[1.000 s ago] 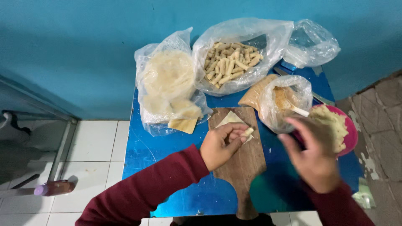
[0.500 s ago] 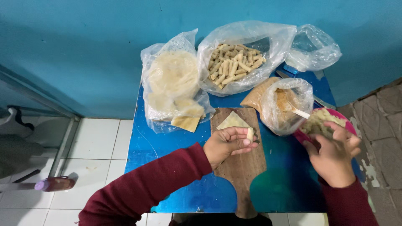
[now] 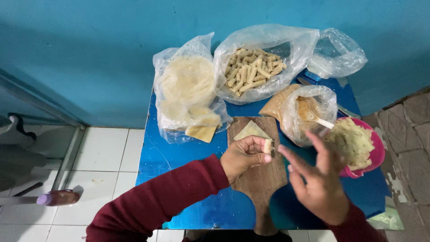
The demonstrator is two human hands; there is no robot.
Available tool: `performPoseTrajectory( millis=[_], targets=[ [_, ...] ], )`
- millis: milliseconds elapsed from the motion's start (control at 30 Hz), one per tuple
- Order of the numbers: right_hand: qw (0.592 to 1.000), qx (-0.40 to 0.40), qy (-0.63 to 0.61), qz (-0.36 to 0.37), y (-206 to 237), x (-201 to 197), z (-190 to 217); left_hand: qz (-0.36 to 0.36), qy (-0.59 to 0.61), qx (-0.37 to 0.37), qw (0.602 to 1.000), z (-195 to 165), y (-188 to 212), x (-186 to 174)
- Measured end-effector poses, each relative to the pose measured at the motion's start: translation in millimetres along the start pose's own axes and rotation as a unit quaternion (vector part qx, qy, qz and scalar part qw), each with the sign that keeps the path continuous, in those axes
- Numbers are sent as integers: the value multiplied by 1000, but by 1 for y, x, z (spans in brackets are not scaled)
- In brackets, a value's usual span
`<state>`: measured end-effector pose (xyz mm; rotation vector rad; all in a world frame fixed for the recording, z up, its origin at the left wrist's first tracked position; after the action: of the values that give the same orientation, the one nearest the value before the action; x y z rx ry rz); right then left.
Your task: The person places a square pastry wrapper on a wooden board, spoons filling from a pink bowl onto it, sprinkles brown powder from a plastic bag over the filling, then folds the wrapper over the filling and sets the folded piece aside. They repeat this filling and folding cycle with additional wrappers.
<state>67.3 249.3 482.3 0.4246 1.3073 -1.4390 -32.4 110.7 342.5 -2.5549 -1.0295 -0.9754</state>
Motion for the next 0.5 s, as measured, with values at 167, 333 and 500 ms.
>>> performPoseTrajectory(
  millis=[167, 333, 500],
  targets=[
    [992, -46, 117, -9, -8, 13, 21, 3, -11, -14, 1000, -8, 9, 3],
    [988, -53, 141, -32, -5, 18, 23, -3, -20, -8, 1000, -17, 11, 5],
    [988, -45, 138, -42, -2, 7, 16, -9, -3, -13, 1000, -16, 8, 5]
  ],
)
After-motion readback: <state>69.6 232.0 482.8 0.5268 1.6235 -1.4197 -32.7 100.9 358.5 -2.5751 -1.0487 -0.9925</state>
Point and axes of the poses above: each hand's wrist, its own y-axis away from the middle knuckle, its own x-axis out of the palm, z = x × y, the point moved 4 cm from there along -y, towards the middle knuckle, and after that the axes turned 3 degrees about -y, right-handed, at the moved point
